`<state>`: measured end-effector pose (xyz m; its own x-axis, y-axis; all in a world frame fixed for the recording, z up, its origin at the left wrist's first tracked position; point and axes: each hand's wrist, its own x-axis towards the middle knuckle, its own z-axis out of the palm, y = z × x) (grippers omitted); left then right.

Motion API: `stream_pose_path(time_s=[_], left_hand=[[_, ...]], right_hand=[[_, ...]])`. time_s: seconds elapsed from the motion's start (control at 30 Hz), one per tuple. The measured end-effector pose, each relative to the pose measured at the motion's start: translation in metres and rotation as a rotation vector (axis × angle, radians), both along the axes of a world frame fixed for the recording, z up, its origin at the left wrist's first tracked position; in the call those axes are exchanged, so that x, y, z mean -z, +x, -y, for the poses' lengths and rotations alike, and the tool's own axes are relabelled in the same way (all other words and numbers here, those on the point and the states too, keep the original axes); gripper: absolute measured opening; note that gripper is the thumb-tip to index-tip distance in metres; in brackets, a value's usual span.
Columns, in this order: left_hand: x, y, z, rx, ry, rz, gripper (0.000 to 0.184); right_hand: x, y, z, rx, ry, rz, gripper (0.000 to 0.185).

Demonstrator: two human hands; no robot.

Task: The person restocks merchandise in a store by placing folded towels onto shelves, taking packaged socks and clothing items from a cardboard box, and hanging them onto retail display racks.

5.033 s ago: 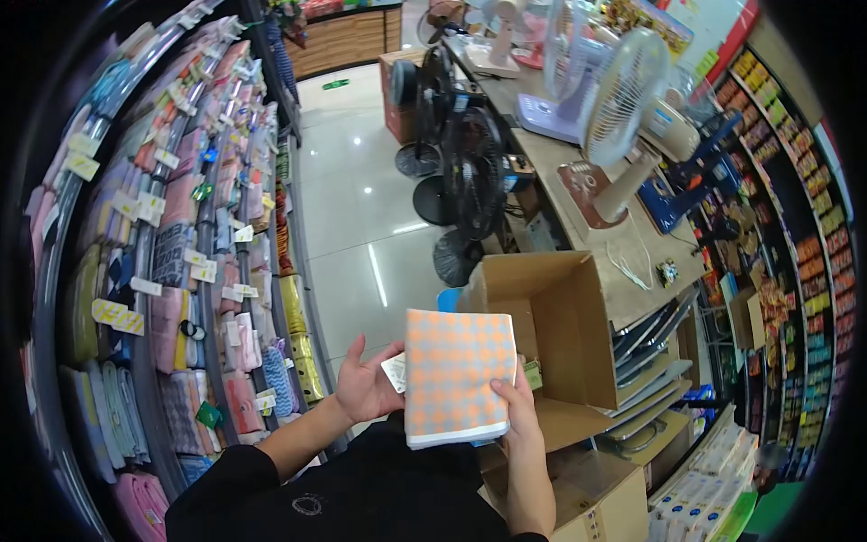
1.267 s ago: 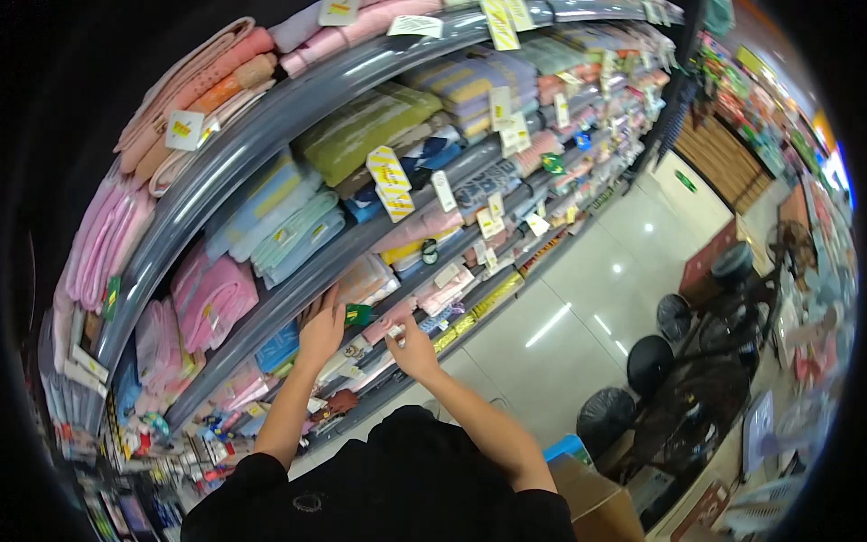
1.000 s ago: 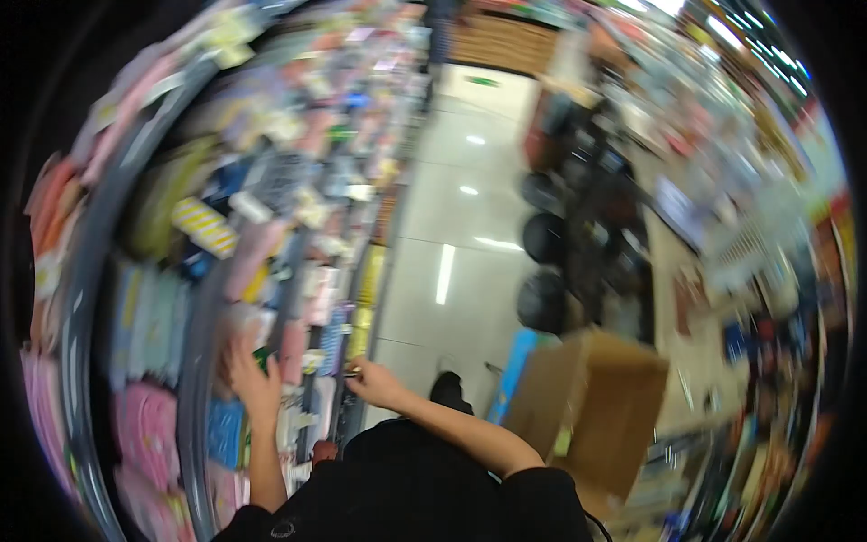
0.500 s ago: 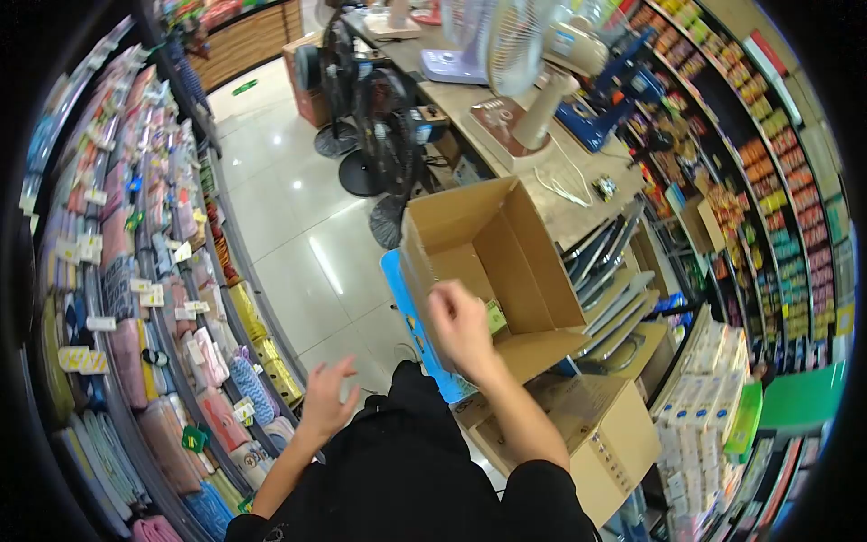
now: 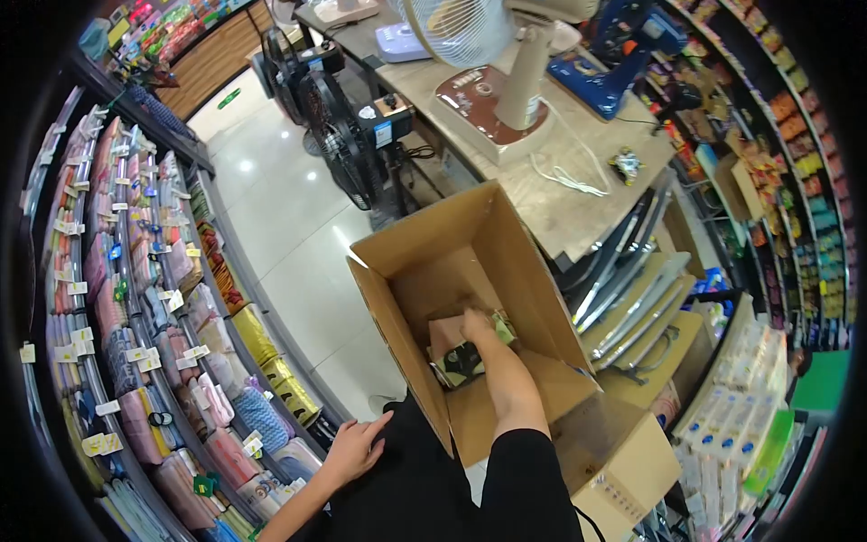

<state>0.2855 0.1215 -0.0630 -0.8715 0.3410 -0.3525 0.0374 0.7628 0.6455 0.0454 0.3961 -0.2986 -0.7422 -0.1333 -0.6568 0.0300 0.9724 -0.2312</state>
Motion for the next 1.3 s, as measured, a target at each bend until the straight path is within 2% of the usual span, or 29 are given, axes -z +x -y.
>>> stream_pose_path(time_s=[0.07,0.13,0.23,0.33,0.4,0.47,0.53,0.57,0.63,0.77,0.83,0.93,0.97,1.07,1.13,1.27,1.3], left_hand=[[0.013,0.003,0.011,-0.058,-0.053,0.056,0.060],[0.018,0.005,0.016,-0.238,0.009,0.131,0.060],[0.025,0.003,0.018,-0.319,-0.029,0.234,0.060],[0.032,-0.003,0.015,-0.348,-0.033,0.281,0.060],[0.034,-0.007,0.008,-0.359,0.003,0.274,0.059],[0.035,-0.014,0.003,-0.304,-0.054,0.331,0.059],[0.034,-0.020,0.000,-0.246,-0.117,0.386,0.058],[0.034,-0.023,-0.001,-0.170,-0.171,0.336,0.058],[0.033,-0.025,0.000,-0.101,-0.222,0.292,0.057],[0.031,-0.029,0.007,-0.113,-0.221,0.251,0.057],[0.030,-0.029,0.011,-0.118,-0.212,0.236,0.060],[0.023,-0.035,0.014,-0.090,-0.201,0.243,0.062],[0.025,-0.034,0.016,-0.086,-0.188,0.217,0.062],[0.016,-0.037,0.020,-0.074,-0.137,0.172,0.061],[0.015,-0.035,0.025,-0.079,-0.113,0.128,0.061],[0.017,-0.026,0.037,-0.088,-0.035,0.041,0.060],[0.018,-0.023,0.041,-0.093,-0.005,0.057,0.060]], right_hand=[[0.028,0.001,0.004,-0.076,-0.008,0.017,0.054],[0.061,0.005,0.013,-0.150,-0.006,0.048,0.059],[0.101,0.002,0.022,-0.217,0.059,0.037,0.080],[0.127,-0.004,0.025,-0.290,0.118,0.067,0.088],[0.130,-0.006,0.021,-0.293,0.098,0.119,0.084],[0.110,-0.023,0.021,-0.302,0.082,0.159,0.081],[0.078,-0.039,0.030,-0.457,0.197,0.399,0.068],[0.082,-0.038,0.027,-0.462,0.193,0.406,0.068],[0.084,-0.038,0.014,-0.543,-0.002,0.348,0.054],[0.058,-0.037,-0.003,-0.458,-0.013,0.561,0.054],[0.063,-0.026,-0.020,-0.578,-0.237,0.576,0.051],[0.013,-0.018,-0.021,-0.514,-0.213,0.621,0.051],[-0.005,-0.011,-0.022,-0.562,-0.272,0.547,0.048],[-0.035,0.009,-0.021,-0.611,-0.198,0.474,0.044],[-0.078,0.012,-0.018,-0.601,-0.167,0.441,0.037],[-0.135,0.021,-0.027,-0.466,-0.151,0.205,0.033],[-0.162,0.019,-0.025,-0.351,-0.125,0.170,0.034]])
